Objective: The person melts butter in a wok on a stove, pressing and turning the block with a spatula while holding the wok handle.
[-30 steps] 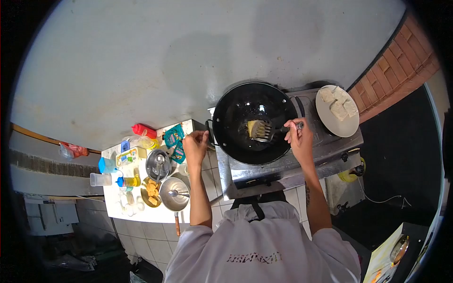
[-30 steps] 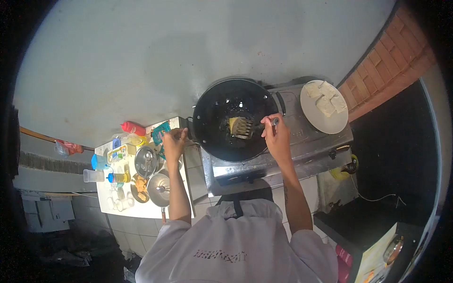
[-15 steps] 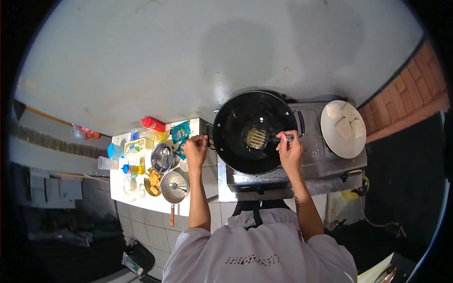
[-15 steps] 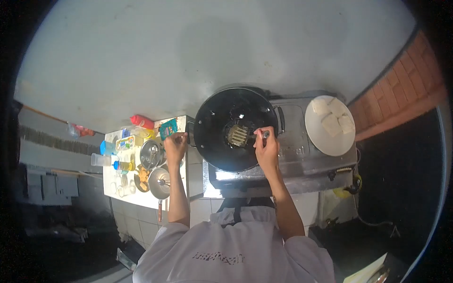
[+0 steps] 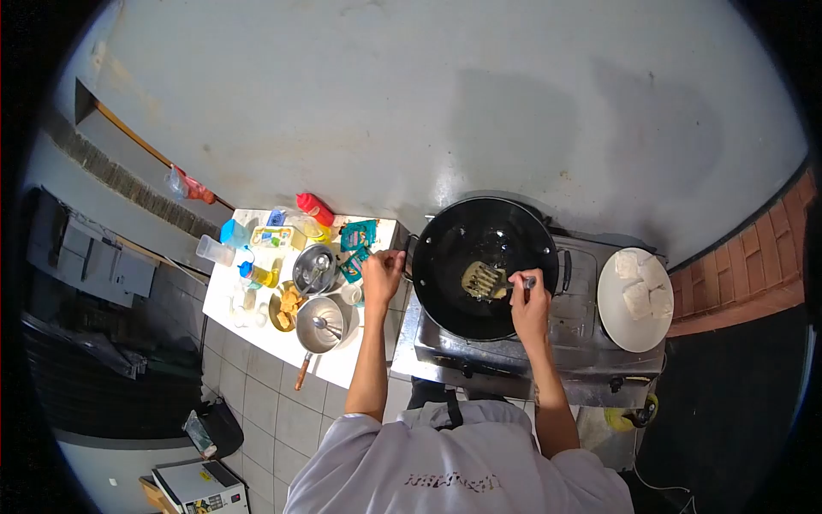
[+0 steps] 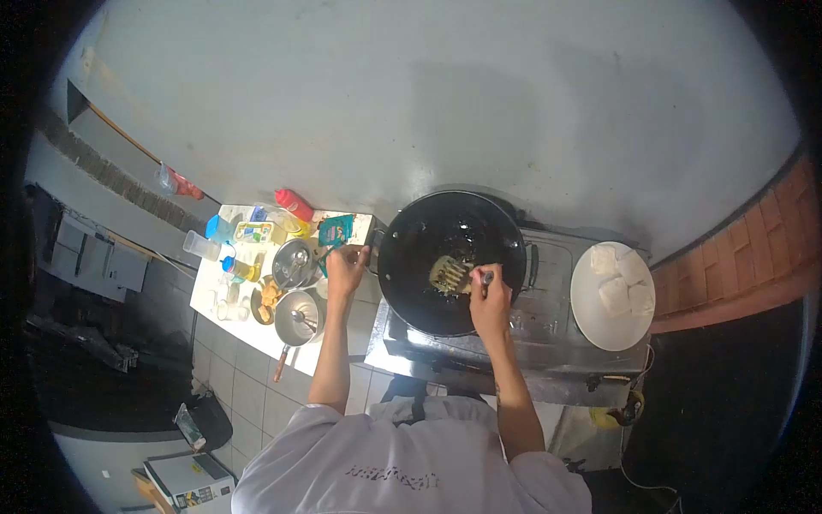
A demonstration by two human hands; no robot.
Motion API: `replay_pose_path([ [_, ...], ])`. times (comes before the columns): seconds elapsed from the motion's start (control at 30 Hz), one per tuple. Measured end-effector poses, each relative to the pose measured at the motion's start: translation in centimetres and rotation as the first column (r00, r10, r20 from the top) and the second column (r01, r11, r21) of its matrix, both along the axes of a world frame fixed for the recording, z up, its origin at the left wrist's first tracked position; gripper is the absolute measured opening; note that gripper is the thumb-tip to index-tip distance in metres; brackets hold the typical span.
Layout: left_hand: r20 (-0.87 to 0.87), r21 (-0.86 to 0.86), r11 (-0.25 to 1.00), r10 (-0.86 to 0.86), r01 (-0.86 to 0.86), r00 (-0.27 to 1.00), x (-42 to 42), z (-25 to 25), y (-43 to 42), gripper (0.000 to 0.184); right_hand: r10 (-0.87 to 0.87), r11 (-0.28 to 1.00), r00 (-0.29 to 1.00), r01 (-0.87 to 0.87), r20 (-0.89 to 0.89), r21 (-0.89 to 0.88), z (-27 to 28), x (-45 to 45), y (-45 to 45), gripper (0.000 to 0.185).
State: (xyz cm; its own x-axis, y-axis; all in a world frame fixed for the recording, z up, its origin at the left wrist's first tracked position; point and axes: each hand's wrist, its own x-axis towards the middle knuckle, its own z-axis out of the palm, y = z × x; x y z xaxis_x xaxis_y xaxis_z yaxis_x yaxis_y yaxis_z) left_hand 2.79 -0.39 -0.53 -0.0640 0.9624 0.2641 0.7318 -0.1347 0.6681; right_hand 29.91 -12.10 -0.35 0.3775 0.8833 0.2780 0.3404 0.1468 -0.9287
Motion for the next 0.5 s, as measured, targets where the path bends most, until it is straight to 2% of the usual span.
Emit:
replay_pose_path([
  [0.03,-0.004,0.0,1.0,0.005,-0.005,1.0,-0.1,-0.1,0.0,0.025,-0.014,0.999,1.0,0.015,0.027,-0.035,0.5,0.1,-0.3,0.008],
  [0.1,0.007,-0.021,1.0,-0.002,0.002,1.0,-0.3,-0.2,0.1,0.026,-0.07,0.997,0.997,0.07,0.031,0.02,0.6,0.5,-0.5,0.008],
  [0.13,0.013,-0.041,0.999,-0.015,0.016,1.0,-0.4,-0.1,0.2,0.026,-0.068,0.997,0.998,0.067,-0.005,-0.042,0.8,0.9,-0.7,0.007],
  [0.17,0.018,-0.041,0.999,-0.015,0.016,1.0,-0.5,-0.3,0.3,0.026,-0.096,0.995,0.994,0.096,-0.058,-0.01,0.9,0.6,-0.5,0.007],
  [0.23,0.04,0.006,0.998,-0.067,0.067,0.997,-0.8,-0.6,0.5,0.026,-0.11,0.992,0.992,0.113,-0.054,0.063,-0.2,0.0,0.2,0.007],
  [0.33,0.072,-0.028,0.994,-0.106,0.108,0.992,-1.5,-0.9,1.1,0.024,-0.098,0.993,0.987,0.105,-0.127,0.047,-0.7,-1.5,0.3,0.007],
  [0.37,0.09,-0.074,0.989,-0.117,0.124,0.989,-1.6,-1.0,1.4,0.024,-0.119,0.991,0.986,0.125,-0.121,0.043,-0.6,-1.7,0.1,0.007],
  [0.4,0.086,-0.005,0.989,-0.145,0.146,0.986,-1.6,-0.6,1.3,0.022,-0.14,0.989,0.984,0.144,-0.11,0.033,-0.2,-1.8,-0.3,0.007],
  [0.5,0.054,-0.063,0.98,-0.187,0.191,0.981,-1.8,0.7,1.5,0.022,-0.219,0.975,0.972,0.222,-0.081,0.028,0.0,-1.7,-0.7,0.007],
])
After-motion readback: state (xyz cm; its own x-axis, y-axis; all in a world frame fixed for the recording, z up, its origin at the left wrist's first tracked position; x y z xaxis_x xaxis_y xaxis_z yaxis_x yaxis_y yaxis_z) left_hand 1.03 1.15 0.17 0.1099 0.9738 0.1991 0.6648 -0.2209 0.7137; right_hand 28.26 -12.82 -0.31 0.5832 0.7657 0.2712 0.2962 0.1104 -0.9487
